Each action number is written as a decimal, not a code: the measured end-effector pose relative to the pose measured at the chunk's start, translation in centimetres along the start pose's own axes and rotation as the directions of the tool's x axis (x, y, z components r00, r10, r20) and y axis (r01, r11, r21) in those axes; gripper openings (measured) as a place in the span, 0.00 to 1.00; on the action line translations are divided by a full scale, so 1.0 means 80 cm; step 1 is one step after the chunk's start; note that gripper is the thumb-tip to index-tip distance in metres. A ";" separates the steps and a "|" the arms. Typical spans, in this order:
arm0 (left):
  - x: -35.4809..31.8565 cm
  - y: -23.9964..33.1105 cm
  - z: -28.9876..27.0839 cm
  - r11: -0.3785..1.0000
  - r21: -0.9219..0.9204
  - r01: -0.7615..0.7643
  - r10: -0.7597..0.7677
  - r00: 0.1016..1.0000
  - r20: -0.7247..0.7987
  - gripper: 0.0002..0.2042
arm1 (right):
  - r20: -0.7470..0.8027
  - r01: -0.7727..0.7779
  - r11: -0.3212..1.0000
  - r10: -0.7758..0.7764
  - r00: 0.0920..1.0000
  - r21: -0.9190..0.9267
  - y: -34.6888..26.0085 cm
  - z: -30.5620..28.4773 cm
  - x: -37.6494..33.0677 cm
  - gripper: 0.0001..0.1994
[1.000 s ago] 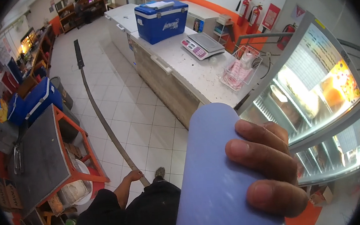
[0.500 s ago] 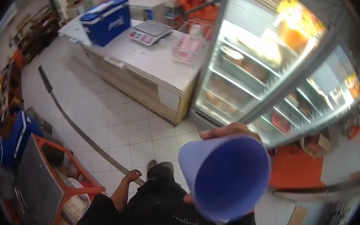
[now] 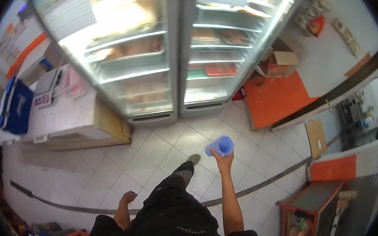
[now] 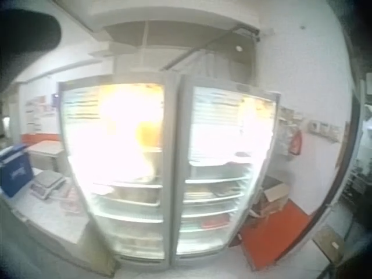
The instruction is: Assembling cardboard food containers in a commercial kitchen packaging area.
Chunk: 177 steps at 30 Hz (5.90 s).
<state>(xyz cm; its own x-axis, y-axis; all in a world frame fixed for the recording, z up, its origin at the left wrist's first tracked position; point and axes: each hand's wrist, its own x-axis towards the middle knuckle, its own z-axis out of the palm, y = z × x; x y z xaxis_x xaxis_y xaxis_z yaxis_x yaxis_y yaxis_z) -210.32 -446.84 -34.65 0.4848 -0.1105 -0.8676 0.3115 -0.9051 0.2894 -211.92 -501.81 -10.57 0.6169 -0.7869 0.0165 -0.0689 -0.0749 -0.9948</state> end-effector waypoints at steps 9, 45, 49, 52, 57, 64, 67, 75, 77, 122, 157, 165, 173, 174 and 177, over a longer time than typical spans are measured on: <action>0.149 0.503 -0.085 0.880 0.341 -0.332 0.368 0.929 -0.046 0.23 | -0.879 -0.443 0.876 0.046 0.474 -0.192 0.161 -0.349 -0.099 0.32; 0.126 1.278 0.626 0.572 0.597 -0.562 0.469 0.822 0.323 0.23 | -0.963 -0.310 0.950 0.109 0.247 0.028 0.257 -1.081 0.302 0.30; 0.141 1.422 0.706 0.665 0.621 -0.415 0.240 0.906 0.349 0.22 | -0.991 -0.381 0.922 0.106 0.076 0.069 0.271 -1.104 0.317 0.37; 0.124 1.546 0.788 0.591 0.586 -0.554 0.238 0.814 0.529 0.22 | -0.983 -0.505 0.843 0.158 -0.098 0.186 0.274 -1.118 0.327 0.37; 0.062 1.758 0.985 0.150 0.560 -0.815 0.312 0.577 0.755 0.23 | -0.885 -0.592 0.682 0.186 -0.428 0.429 0.271 -1.155 0.362 0.37; -0.030 1.977 1.198 0.710 0.015 -0.704 0.493 0.513 0.703 0.18 | -0.788 -0.686 0.389 0.275 -0.551 0.615 0.351 -1.286 0.467 0.35; 0.001 2.021 1.234 0.475 0.312 -0.822 0.395 0.517 0.760 0.19 | -0.939 -0.744 0.574 0.187 -0.288 0.342 0.407 -1.385 0.509 0.36; 0.119 2.104 1.265 0.486 0.661 -0.572 0.327 0.820 0.469 0.19 | -0.986 -0.687 0.721 0.159 0.042 0.087 0.394 -1.774 0.738 0.42; 0.111 2.124 1.274 0.366 0.644 -0.672 0.449 0.733 0.511 0.19 | -0.980 -0.658 0.753 0.141 0.139 0.015 0.370 -1.875 0.812 0.40; 0.130 3.090 1.901 0.925 0.143 -0.352 0.363 0.930 -0.063 0.17 | -0.739 -0.524 0.780 0.122 0.662 -0.341 0.483 -2.835 2.151 0.40; 0.445 4.037 2.040 0.960 0.243 -0.142 0.057 0.944 0.324 0.21 | -0.417 -0.291 0.860 0.102 0.903 -0.420 0.559 -3.053 3.170 0.35; 0.424 4.237 2.091 0.908 -0.077 -0.413 0.416 0.909 0.032 0.18 | -0.328 -0.057 0.897 -0.101 0.939 -0.438 0.479 -3.080 3.514 0.32; 0.603 4.439 2.034 0.863 0.070 -0.500 0.493 0.865 0.093 0.17 | -0.358 -0.085 0.976 0.007 0.934 -0.203 0.498 -3.044 3.668 0.34; 0.632 4.461 2.022 0.853 0.082 -0.516 0.506 0.855 0.117 0.18 | -0.379 -0.088 0.977 0.008 0.925 -0.195 0.498 -3.047 3.680 0.34; 0.705 4.545 1.974 0.871 0.117 -0.477 0.453 0.872 0.187 0.18 | -0.331 -0.112 0.958 0.020 0.943 -0.262 0.493 -3.064 3.727 0.33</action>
<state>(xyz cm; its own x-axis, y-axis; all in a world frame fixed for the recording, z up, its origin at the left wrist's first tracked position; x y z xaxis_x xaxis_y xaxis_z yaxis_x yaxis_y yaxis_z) -198.76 -847.03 -42.25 0.4111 -0.5829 -0.7009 -0.0559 -0.7835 0.6188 -222.84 -889.53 -20.27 0.3213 -0.9465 0.0288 -0.3411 -0.1440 -0.9289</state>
